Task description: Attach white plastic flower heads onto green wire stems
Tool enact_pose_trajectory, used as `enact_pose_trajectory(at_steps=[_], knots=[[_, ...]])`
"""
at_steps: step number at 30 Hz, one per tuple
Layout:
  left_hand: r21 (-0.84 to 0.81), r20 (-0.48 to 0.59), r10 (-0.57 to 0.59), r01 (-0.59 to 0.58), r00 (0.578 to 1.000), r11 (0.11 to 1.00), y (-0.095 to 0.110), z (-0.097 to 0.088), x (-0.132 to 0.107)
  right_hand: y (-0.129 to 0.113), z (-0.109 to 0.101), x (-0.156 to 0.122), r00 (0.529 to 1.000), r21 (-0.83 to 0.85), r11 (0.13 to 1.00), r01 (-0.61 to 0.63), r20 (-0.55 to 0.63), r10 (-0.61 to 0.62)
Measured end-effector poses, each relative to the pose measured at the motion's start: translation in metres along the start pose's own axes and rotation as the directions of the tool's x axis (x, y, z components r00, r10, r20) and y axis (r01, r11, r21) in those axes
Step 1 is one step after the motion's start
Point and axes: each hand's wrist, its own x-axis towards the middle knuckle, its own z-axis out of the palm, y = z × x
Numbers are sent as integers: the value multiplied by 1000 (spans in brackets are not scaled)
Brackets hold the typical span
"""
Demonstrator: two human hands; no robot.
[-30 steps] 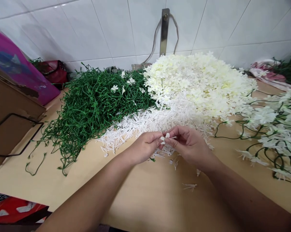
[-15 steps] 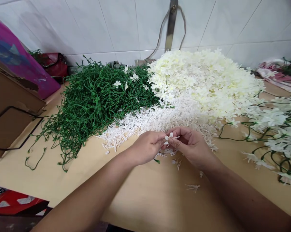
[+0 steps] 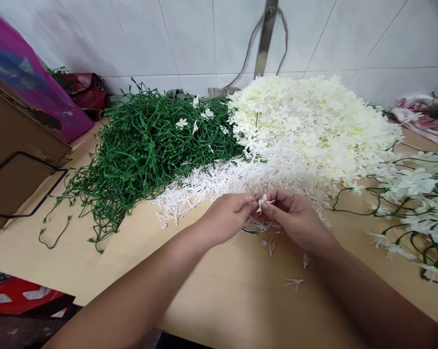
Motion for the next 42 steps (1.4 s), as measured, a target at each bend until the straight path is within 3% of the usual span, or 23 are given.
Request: enact_pose_trajectory(at_steps=[7,18,24,28,36,42], knots=[[-40,-154,32,-38,988,998,-2,-2,2,1,1,1,999,137,990,-37,-19,40],[-171,-133,20,-42,991,984,0,3,3,2,1,1,999,179,983,-41,2,41],[-342,-77,-82,51,994,938,10,5,3,1,1,-1,1000,75,997,-23,-4,23],[-408,-68,-91,56,993,911,9,9,2,0,4,-2,999,16,1000,-10,-32,10],[-440,-29,-60,41,998,897,-2,16,4,3,7,-1,997,-95,995,-25,-72,18],[-450,-32,-78,55,996,891,2,11,7,-1,6,-1,998,-3,1000,-13,-62,13]])
